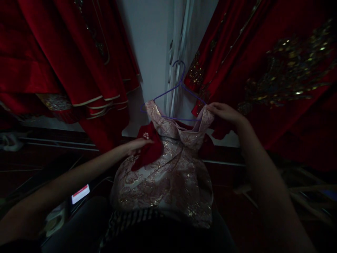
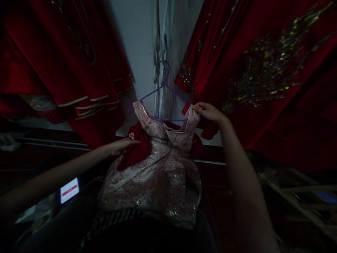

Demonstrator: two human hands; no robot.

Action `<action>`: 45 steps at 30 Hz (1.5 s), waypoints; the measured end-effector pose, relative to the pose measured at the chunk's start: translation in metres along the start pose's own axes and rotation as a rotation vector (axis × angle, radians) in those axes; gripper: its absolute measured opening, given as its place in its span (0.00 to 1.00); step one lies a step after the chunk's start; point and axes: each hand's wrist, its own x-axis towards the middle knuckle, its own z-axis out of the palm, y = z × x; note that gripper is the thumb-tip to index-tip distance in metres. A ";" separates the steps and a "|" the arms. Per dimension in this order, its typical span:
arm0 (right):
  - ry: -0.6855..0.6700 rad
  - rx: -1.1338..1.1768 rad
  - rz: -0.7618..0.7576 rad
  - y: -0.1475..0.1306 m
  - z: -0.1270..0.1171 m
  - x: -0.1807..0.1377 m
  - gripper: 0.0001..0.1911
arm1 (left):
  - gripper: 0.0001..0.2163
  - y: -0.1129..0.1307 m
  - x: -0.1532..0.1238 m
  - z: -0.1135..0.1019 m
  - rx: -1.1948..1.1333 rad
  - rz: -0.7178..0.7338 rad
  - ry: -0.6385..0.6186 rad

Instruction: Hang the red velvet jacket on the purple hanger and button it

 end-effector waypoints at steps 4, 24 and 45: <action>0.212 -0.061 -0.103 0.021 0.010 0.011 0.17 | 0.24 0.028 -0.010 0.009 0.299 0.087 -0.269; 0.503 -0.324 -0.095 0.026 0.022 0.009 0.15 | 0.20 0.015 0.074 -0.120 0.659 0.227 0.756; 0.402 -0.381 -0.087 0.010 0.046 -0.031 0.11 | 0.15 0.072 0.107 -0.036 0.533 0.655 0.583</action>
